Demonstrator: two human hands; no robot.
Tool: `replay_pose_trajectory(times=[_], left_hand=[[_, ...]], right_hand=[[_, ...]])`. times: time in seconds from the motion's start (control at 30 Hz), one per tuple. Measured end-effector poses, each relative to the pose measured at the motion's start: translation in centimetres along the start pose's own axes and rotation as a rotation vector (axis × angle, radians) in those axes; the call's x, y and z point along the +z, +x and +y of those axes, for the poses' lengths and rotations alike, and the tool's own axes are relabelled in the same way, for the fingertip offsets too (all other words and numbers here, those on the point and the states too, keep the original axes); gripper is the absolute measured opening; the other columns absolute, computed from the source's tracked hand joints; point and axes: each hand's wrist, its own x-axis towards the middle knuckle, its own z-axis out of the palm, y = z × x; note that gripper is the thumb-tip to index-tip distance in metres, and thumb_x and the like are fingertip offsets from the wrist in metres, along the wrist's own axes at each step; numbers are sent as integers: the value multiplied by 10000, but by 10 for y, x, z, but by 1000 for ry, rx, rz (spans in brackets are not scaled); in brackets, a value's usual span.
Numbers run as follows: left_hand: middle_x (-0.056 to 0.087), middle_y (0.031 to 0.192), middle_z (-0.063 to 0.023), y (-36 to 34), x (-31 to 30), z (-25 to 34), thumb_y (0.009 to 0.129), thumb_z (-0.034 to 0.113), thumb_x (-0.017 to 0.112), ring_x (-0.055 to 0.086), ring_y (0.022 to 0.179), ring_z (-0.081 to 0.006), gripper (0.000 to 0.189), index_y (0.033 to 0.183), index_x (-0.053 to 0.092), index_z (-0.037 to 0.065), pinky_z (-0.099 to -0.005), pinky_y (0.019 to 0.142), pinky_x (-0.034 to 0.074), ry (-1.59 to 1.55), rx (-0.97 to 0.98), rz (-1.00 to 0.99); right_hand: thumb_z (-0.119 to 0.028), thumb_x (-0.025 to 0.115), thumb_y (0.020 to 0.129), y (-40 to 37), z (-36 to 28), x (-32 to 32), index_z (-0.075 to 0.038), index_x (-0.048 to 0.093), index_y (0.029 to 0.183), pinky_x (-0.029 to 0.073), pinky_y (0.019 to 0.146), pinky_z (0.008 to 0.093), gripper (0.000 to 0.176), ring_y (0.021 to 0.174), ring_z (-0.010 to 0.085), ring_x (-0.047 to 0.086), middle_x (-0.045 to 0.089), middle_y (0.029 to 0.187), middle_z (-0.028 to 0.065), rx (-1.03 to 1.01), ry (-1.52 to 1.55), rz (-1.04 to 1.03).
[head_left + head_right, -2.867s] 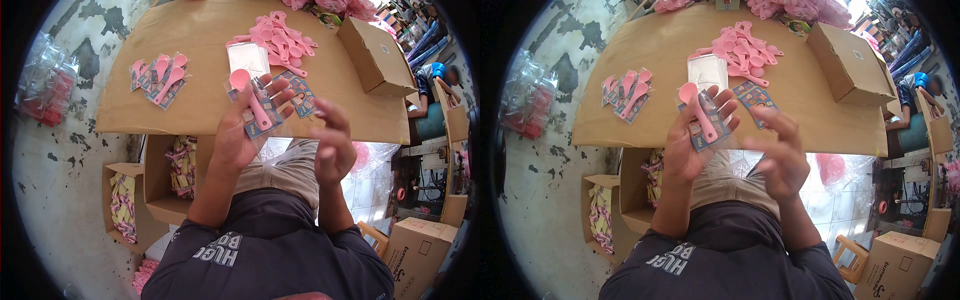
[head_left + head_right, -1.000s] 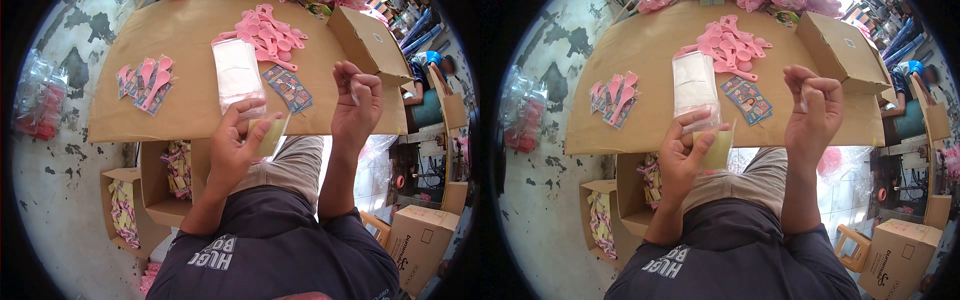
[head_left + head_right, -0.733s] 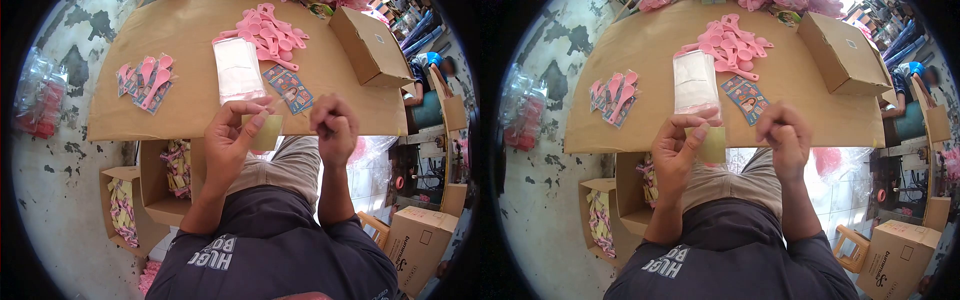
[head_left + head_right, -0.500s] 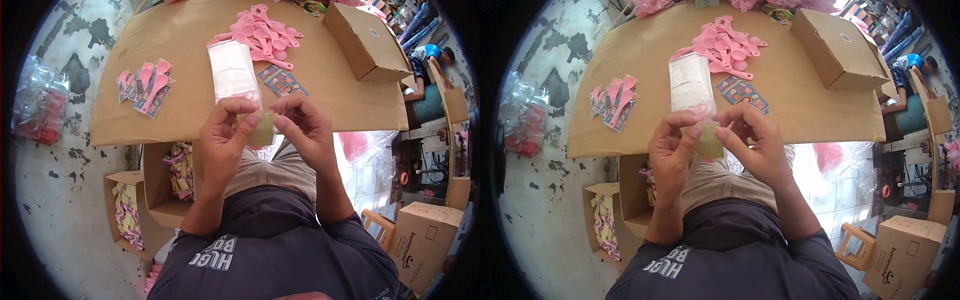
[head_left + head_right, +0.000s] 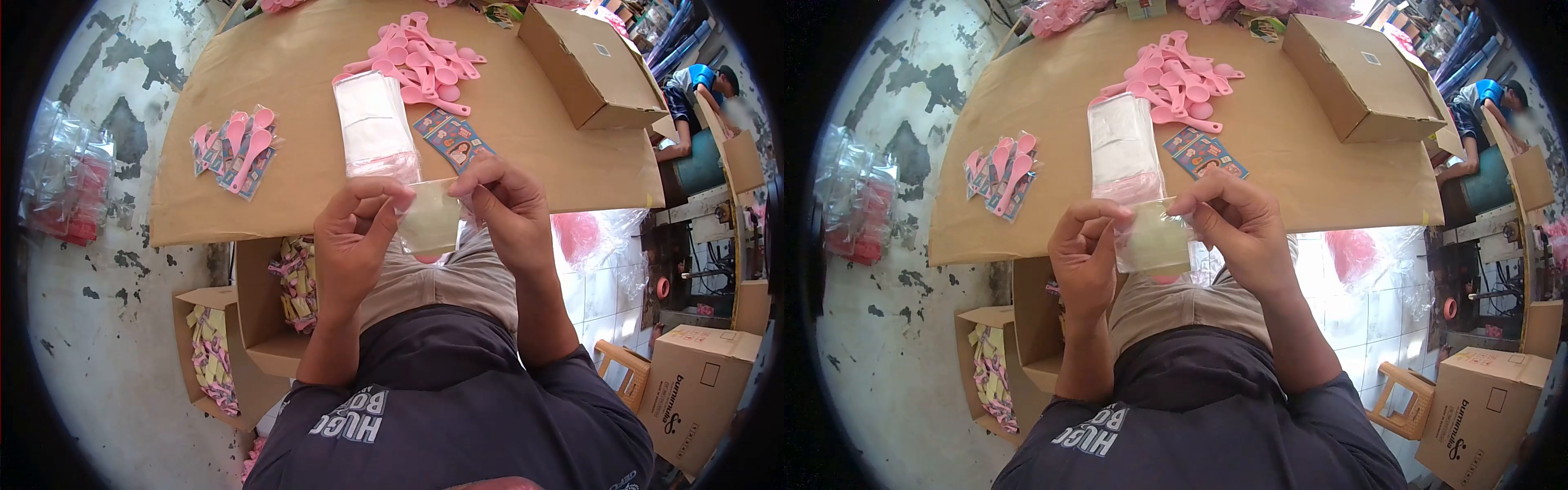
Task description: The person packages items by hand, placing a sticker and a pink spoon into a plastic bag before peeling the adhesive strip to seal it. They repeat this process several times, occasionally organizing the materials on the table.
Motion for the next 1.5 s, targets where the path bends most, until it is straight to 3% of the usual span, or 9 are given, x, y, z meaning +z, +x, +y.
replay_pose_trajectory(times=[0.2, 0.5, 0.7, 0.73, 0.87, 1.03, 1.23, 1.33, 1.5], left_hand=[[690, 861, -29, -2, -15, -2, 995, 15, 628, 569, 727, -29, 87, 1080, 638, -2, -171, 693, 448, -11, -10, -74], [723, 1115, -160, 0, -2, 16, 927, -49, 698, 706, 1013, -171, 385, 1279, 549, -8, -266, 828, 564, -198, -113, -12], [737, 1155, -170, 2, -38, 5, 947, -23, 684, 717, 1048, -210, 400, 1333, 579, -20, -337, 908, 576, 444, 55, -313], [737, 1155, -170, 7, -40, 11, 947, -23, 684, 717, 1048, -210, 400, 1333, 579, -20, -337, 908, 576, 444, 57, -316], [728, 1178, -183, 37, -70, 39, 964, -46, 651, 681, 1162, -224, 184, 1143, 626, -10, -344, 1019, 521, 397, 368, -62], [705, 1232, -190, 60, -136, 31, 971, -43, 649, 660, 1203, -233, 170, 1130, 601, -7, -337, 1042, 506, 425, 264, 131], [701, 1213, -215, 35, -115, 31, 961, -34, 671, 674, 1158, -231, 176, 1116, 594, -3, -313, 952, 555, 489, 251, 55], [705, 1195, -236, 25, -98, 36, 950, -53, 672, 679, 1165, -267, 189, 1118, 596, -11, -345, 977, 551, 451, 253, -28], [741, 1125, -199, 22, -84, 36, 931, -76, 674, 704, 1125, -270, 181, 1098, 638, -14, -372, 989, 544, 423, 273, -120]], right_hand=[[19, 603, 976, 6, -4, -2, 18, 702, 1008, 437, 696, 220, 104, 788, 53, 541, 636, 942, 19, -65, -99, -104], [20, 748, 904, 7, 0, 20, -38, 579, 1075, 386, 607, 175, 247, 741, 1, 508, 566, 914, -15, 9, -138, -12], [-4, 763, 898, 8, -5, 34, -32, 569, 1156, 396, 588, 201, 324, 701, 34, 510, 588, 909, 10, -127, -79, 39], [-25, 768, 892, 8, -7, 28, -30, 608, 1119, 382, 569, 219, 279, 664, 48, 488, 581, 877, 15, -94, -376, -14], [-59, 764, 878, 11, 0, 17, -19, 695, 968, 350, 530, 269, 121, 584, 90, 434, 549, 781, 29, -120, -787, 7], [-64, 764, 877, 14, 2, 8, -17, 696, 940, 352, 532, 275, 104, 588, 92, 433, 553, 784, 29, -140, -753, 105], [-82, 771, 863, 19, -8, 24, -64, 707, 1156, 476, 674, 306, 301, 779, 168, 569, 659, 996, 72, -168, -756, 33], [-92, 779, 836, 25, -8, 40, -111, 670, 1300, 493, 975, 419, 477, 1149, 312, 607, 614, 1332, 122, -371, -851, -21], [-63, 756, 850, 36, -9, 59, -110, 684, 1256, 506, 931, 413, 415, 1094, 306, 623, 636, 1287, 123, -516, -905, -36]])
